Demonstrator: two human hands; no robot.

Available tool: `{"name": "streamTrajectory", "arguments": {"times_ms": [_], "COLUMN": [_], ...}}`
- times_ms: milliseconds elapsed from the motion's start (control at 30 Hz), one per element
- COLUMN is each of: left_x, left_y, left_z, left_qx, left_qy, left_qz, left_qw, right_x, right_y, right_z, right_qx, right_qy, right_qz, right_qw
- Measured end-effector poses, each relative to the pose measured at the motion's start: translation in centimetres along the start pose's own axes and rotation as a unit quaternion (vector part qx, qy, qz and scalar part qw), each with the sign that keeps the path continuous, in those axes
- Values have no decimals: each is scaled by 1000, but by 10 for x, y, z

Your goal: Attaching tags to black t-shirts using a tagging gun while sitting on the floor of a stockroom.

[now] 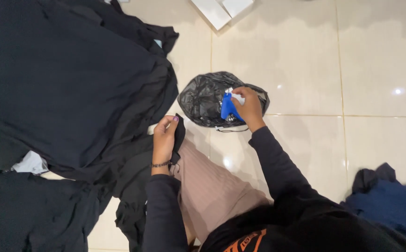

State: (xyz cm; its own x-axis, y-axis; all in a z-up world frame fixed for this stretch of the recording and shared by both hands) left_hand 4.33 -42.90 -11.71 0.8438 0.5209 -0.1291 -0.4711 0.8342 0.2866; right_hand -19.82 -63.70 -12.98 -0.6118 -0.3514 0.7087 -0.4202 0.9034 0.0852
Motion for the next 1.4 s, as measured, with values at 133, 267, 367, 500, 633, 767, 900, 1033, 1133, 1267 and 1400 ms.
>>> {"name": "streamTrajectory", "arguments": {"times_ms": [133,267,367,500,633,767,900,1033,1133,1267,1400], "left_x": [-3,-7,-8,-9,-7,-5,-3,-4,-4,-5,-6], "left_y": [-10,-18,-12,-9,-12,-11,-9,-5,1,4,11], "left_z": [-17,-25,-21,-15,-24,-20,-15,-9,-6,-2,5], "left_qx": [10,22,31,37,33,29,13,-5,5,1,-6], "left_qy": [-66,-141,-157,-141,-136,-142,-143,-131,-118,-108,-95], "left_qz": [-16,-26,-24,-19,-22,-16,-6,-9,-4,-3,-3], "left_qw": [998,989,987,989,990,989,990,991,993,994,995], "right_x": [-23,-39,-39,-12,-3,8,-2,-32,-39,-45,-46], "right_y": [3,2,0,-4,-9,-5,-3,-1,0,-9,-13], "right_z": [27,47,59,50,69,71,60,77,64,67,93], "right_qx": [-29,-51,-29,-4,-11,-73,-86,-80,-78,-83,-124], "right_qy": [141,222,211,40,-82,-189,-150,-27,77,168,116], "right_qz": [-86,-133,-127,-102,-84,-22,25,29,19,22,29], "right_qw": [986,965,969,994,993,979,985,996,994,982,985]}}
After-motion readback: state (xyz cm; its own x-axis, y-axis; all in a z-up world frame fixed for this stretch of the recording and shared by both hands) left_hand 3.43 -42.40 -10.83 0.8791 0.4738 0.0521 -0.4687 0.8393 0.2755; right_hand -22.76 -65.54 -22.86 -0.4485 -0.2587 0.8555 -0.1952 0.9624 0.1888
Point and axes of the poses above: each hand's wrist, its own y-axis away from the middle knuckle, its own x-axis out of the back of the hand, z = x × y, the point moved 8 cm from there along -y, towards the middle knuckle, and after that the axes turned 8 degrees about -z, right-handed, at the moved point
